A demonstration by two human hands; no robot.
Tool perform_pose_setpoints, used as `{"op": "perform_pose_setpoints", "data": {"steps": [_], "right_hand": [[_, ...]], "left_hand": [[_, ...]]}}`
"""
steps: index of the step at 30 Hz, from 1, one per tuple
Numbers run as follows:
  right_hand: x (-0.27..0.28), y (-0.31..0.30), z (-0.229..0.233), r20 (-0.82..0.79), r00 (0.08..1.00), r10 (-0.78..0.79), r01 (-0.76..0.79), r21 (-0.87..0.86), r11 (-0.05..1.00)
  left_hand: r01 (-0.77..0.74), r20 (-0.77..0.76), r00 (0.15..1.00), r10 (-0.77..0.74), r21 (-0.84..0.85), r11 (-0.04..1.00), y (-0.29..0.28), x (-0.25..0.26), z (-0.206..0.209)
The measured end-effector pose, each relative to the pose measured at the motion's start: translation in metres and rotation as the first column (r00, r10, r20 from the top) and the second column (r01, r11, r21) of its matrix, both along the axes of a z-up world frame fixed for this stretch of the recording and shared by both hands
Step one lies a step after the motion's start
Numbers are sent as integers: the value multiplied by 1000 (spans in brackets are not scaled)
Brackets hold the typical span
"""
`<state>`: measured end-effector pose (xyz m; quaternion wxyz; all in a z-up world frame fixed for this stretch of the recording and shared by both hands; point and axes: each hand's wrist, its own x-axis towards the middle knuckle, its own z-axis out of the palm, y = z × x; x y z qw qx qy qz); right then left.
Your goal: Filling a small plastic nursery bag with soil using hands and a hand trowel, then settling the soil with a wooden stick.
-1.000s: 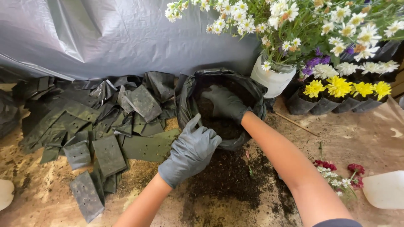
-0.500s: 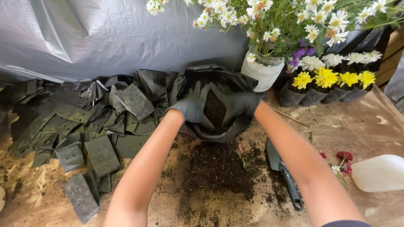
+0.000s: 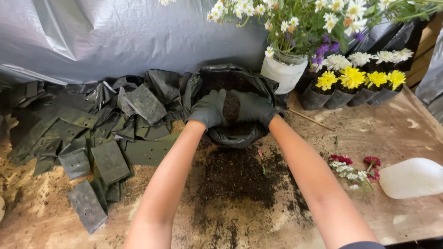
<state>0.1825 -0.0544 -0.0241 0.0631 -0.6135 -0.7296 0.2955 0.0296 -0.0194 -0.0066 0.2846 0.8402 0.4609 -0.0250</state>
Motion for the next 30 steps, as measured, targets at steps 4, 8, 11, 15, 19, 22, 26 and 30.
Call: {"op": "perform_pose_setpoints", "data": {"steps": [4, 8, 11, 15, 19, 22, 26, 30], "right_hand": [[-13, -12, 23, -118, 992, -41, 43, 13, 999], [-20, -22, 49, -304, 948, -93, 105, 25, 994], [-17, -32, 63, -423, 897, -128, 147, 13, 989], [-19, -34, 87, -591, 788, -175, 219, 3, 976], [5, -13, 77, -537, 823, -186, 242, 34, 970], [20, 2, 48, -475, 872, -115, 183, 98, 978], [11, 12, 0, -63, 998, 31, -27, 67, 997], [22, 28, -25, 85, 994, 61, -68, 76, 995]], "left_hand": [[-37, 29, 999, 37, -26, 999, -4, -6, 18], [-94, 60, 993, 98, -62, 994, -4, -15, 37], [-114, 95, 989, 113, 6, 993, 11, -9, 28], [-151, 43, 988, 151, 16, 988, 56, -1, 16], [-99, 19, 995, 98, 20, 995, 28, -12, 33], [-27, -20, 999, 28, 41, 999, -5, -23, 44], [75, -75, 995, -69, 72, 995, -49, -29, 60], [167, -63, 985, -158, 178, 970, 57, -3, -73]]}}
